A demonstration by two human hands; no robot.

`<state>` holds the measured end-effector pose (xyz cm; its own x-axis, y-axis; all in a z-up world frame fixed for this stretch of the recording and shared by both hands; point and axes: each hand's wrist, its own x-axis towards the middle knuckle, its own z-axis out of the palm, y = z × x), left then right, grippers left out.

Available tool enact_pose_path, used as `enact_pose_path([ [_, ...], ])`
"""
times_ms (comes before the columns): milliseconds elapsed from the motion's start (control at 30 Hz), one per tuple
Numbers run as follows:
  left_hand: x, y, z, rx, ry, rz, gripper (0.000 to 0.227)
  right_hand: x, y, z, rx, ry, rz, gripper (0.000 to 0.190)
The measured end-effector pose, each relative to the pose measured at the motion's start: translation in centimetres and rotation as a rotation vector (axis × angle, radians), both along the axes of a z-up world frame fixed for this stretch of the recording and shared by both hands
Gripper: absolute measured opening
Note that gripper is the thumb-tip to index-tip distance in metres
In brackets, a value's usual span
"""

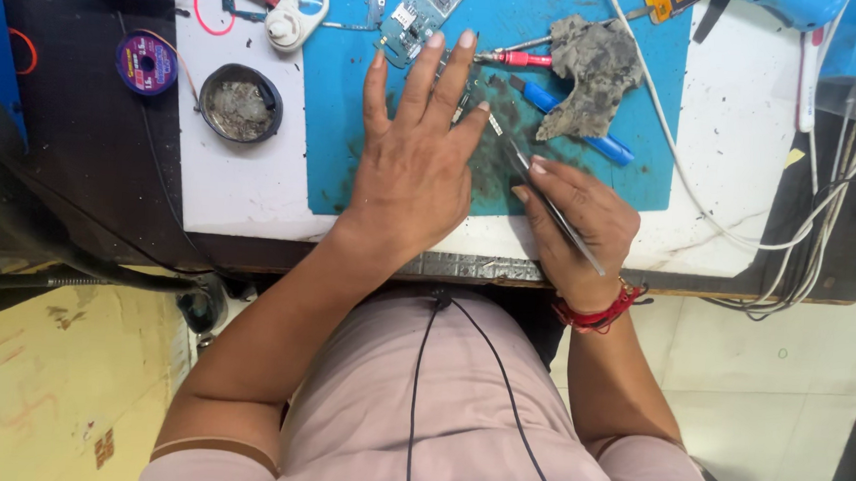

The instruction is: The person uses a soldering iron and tweezers to apply solder to a small circuit board. They then switch to a hot air gun to heat the board while holding it with tweezers, and finally return to using the soldering iron to finish the work.

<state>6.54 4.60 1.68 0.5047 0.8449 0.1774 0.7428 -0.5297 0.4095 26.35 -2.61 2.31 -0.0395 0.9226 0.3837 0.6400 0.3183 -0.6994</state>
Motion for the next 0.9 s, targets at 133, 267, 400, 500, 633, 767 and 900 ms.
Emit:
enact_pose_path([
  [133,0.0,0.3,-0.3,0.045,0.013,0.003,0.033,-0.3,0.5,0.4,0.010,-0.033,-0.003,0.024],
  [267,0.0,0.4,-0.6,0.041,0.018,0.002,0.031,-0.6,0.6,0.5,0.018,-0.109,-0.006,0.023],
  [400,0.0,0.5,-0.4,0.018,0.014,0.001,0.032,-0.7,0.6,0.5,0.031,-0.136,0.002,0.023],
  [500,-0.4,0.5,0.2,-0.011,-0.007,-0.024,0.042,-0.5,0.6,0.4,-0.012,-0.156,-0.003,0.023],
  [633,-2.8,-0.3,0.9,-0.031,-0.185,0.009,0.059,0.1,0.4,-0.5,-0.007,0.051,-0.011,0.019],
  [767,-5.0,-2.8,0.6,0.034,-0.439,0.205,0.044,1.1,-0.5,-1.5,-0.092,0.303,-0.045,0.015],
  [900,-5.5,-4.9,-0.2,0.052,-0.462,0.213,0.039,1.1,-0.5,-2.2,-0.236,0.563,-0.140,0.019],
])
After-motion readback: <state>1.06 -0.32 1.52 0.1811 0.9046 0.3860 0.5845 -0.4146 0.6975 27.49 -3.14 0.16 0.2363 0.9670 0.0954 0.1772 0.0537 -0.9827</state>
